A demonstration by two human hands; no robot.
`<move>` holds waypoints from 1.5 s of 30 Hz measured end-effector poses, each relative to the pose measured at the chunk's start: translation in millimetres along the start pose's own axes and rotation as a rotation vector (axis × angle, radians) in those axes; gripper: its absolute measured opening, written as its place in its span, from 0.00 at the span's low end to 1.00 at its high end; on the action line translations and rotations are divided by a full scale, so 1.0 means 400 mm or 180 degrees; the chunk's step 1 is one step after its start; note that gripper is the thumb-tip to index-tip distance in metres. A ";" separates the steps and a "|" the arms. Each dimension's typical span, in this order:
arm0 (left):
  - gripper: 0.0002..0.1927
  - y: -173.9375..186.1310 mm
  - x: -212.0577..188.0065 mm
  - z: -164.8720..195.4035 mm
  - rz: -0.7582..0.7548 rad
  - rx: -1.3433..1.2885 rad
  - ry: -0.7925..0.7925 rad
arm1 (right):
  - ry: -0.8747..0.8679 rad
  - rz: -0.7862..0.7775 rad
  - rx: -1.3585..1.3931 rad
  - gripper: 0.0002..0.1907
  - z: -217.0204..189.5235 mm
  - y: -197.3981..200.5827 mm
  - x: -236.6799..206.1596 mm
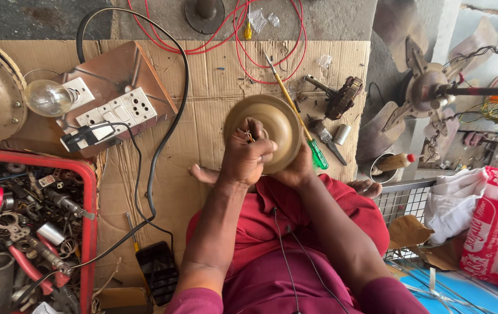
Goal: The person sits on the floor and uses a screwdriver to adjust wires and components inside a ceiling fan motor housing. They manipulate the wires with their hands and use the screwdriver to tighten connections within the housing.
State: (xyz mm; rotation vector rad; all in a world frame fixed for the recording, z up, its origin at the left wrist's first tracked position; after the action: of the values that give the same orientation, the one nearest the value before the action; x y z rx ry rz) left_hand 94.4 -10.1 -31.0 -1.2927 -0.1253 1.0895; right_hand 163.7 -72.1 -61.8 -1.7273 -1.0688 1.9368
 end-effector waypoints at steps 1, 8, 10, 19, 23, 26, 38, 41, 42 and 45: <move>0.19 -0.004 -0.006 -0.006 -0.0063 -0.0052 0.0123 | 0.0004 -0.0036 -0.0021 0.47 0.001 -0.011 0.007; 0.18 -0.013 -0.051 -0.021 -0.0249 -0.0374 0.0651 | 0.0260 -0.0173 0.0010 0.46 -0.010 -0.011 0.014; 0.18 -0.008 -0.056 -0.008 -0.0165 -0.0276 0.0479 | 0.0359 -0.0196 0.0056 0.45 -0.019 0.002 0.001; 0.20 0.044 -0.080 0.029 0.0216 0.0903 -0.1117 | 0.0628 -0.0248 0.0290 0.44 -0.023 0.017 -0.059; 0.21 0.049 -0.075 0.016 0.0188 0.0466 -0.1294 | 0.0677 -0.0350 0.0229 0.44 -0.038 -0.002 -0.080; 0.20 0.031 -0.088 0.044 0.0345 0.0892 -0.1686 | 0.0718 -0.0604 -0.0002 0.46 -0.051 -0.025 -0.110; 0.21 -0.252 -0.150 0.118 0.0102 0.2780 -0.2123 | 0.1118 -0.0755 -0.0047 0.49 -0.119 -0.008 -0.203; 0.24 -0.330 -0.153 0.154 -0.0122 0.4180 -0.2056 | 0.1015 -0.0971 -0.0321 0.50 -0.122 -0.015 -0.242; 0.26 -0.355 -0.156 0.160 -0.0226 0.4608 -0.1986 | 0.0934 -0.1356 -0.0385 0.50 -0.115 -0.042 -0.268; 0.37 -0.430 -0.186 0.187 -0.0297 0.5075 -0.1988 | 0.0954 -0.2138 -0.1044 0.51 -0.087 -0.125 -0.362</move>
State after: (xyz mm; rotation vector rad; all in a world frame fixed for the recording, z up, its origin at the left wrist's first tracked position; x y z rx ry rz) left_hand 107.2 10.5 169.2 0.4781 0.2045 1.0243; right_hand 215.6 -127.1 76.1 -1.4659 -1.6398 1.1047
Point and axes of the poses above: each hand's wrist, its own x-axis towards the middle knuckle, its own y-axis out of the back of the hand, z = x × y, the point moved 8 cm from there along x, towards the middle knuckle, and after that the axes turned 4 degrees about -y, right-handed, at the moved point
